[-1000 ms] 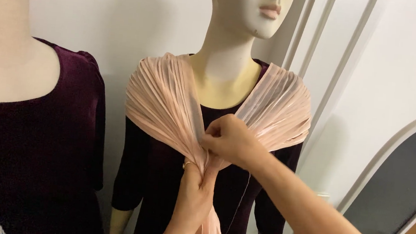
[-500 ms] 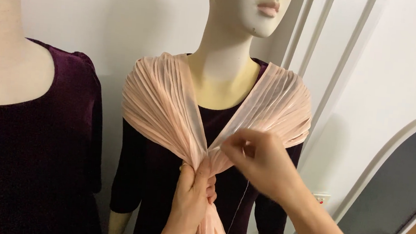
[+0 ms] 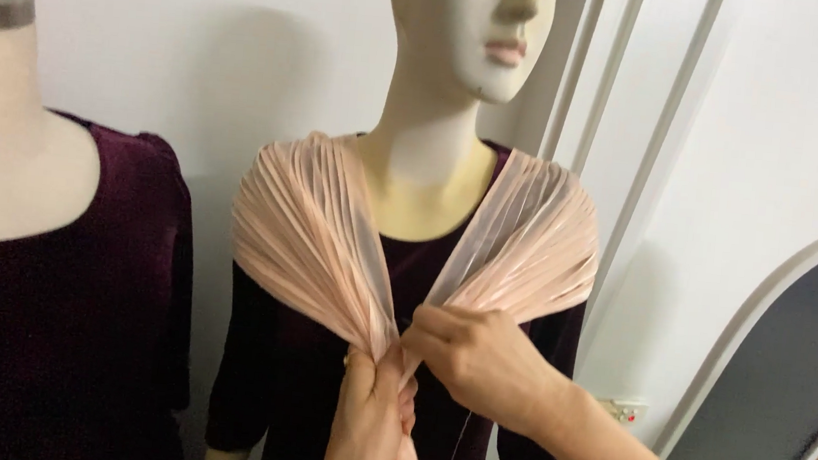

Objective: Draping and hand-sewing pleated fabric onto a garment on a mannequin to create a decorative element

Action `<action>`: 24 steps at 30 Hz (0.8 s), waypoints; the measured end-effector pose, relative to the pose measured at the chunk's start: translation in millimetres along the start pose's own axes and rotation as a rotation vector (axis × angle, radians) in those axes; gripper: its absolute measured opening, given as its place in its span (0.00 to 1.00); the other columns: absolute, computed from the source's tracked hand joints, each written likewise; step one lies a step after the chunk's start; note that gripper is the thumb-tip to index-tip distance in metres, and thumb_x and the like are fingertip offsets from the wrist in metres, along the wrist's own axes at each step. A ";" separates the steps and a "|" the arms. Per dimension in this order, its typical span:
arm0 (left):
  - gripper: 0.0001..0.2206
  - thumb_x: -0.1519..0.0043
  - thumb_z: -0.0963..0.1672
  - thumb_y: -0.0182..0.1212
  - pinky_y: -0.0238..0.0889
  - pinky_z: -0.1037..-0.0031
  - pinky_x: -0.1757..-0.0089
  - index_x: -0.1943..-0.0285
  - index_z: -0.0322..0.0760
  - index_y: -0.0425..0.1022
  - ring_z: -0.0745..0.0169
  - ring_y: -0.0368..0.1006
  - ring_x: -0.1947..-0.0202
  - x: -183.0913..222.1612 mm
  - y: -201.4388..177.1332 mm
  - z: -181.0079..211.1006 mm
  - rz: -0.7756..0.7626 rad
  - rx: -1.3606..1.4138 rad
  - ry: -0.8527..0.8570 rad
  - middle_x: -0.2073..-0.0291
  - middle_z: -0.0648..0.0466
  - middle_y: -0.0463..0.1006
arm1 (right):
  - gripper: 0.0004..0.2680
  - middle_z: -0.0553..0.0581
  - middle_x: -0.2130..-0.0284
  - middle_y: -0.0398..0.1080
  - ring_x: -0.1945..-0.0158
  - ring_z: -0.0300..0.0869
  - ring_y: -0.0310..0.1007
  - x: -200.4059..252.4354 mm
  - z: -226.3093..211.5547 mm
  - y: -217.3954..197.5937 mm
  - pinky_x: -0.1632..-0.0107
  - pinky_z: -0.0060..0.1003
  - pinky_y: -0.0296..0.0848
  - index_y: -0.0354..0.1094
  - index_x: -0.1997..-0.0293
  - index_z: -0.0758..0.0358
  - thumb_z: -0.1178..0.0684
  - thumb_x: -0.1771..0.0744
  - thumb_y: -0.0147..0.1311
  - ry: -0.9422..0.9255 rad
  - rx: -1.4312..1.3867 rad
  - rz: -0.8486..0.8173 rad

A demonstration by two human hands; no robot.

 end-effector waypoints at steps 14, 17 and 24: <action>0.19 0.36 0.47 0.40 0.75 0.67 0.50 0.39 0.35 0.62 0.53 0.79 0.48 -21.6 -12.3 -2.4 -0.018 -0.547 -0.049 0.47 0.46 0.77 | 0.10 0.54 0.71 0.59 0.78 0.41 0.62 -9.9 -2.9 -0.4 0.78 0.33 0.64 0.64 0.53 0.69 0.68 0.37 0.52 -0.105 0.010 -0.053; 0.25 0.37 0.49 0.37 0.72 0.69 0.45 0.28 0.48 0.50 0.57 0.75 0.42 -18.3 -9.2 6.0 -0.040 -0.654 0.002 0.40 0.51 0.72 | 0.12 0.55 0.68 0.60 0.73 0.43 0.65 -12.0 -2.6 0.0 0.74 0.34 0.67 0.62 0.46 0.72 0.66 0.35 0.49 -0.134 0.066 -0.074; 0.21 0.37 0.52 0.39 0.68 0.69 0.46 0.36 0.46 0.62 0.58 0.75 0.44 -19.0 -12.4 12.5 -0.043 -0.858 0.027 0.46 0.52 0.77 | 0.14 0.52 0.70 0.61 0.76 0.40 0.63 -24.2 -8.0 4.3 0.77 0.35 0.67 0.64 0.44 0.68 0.61 0.35 0.52 -0.289 0.215 -0.151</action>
Point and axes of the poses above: each hand's wrist, its own x-axis away from the middle knuckle, its own y-axis out of the palm, z = x × y, the point moved 6 cm from there along -x, towards the middle knuckle
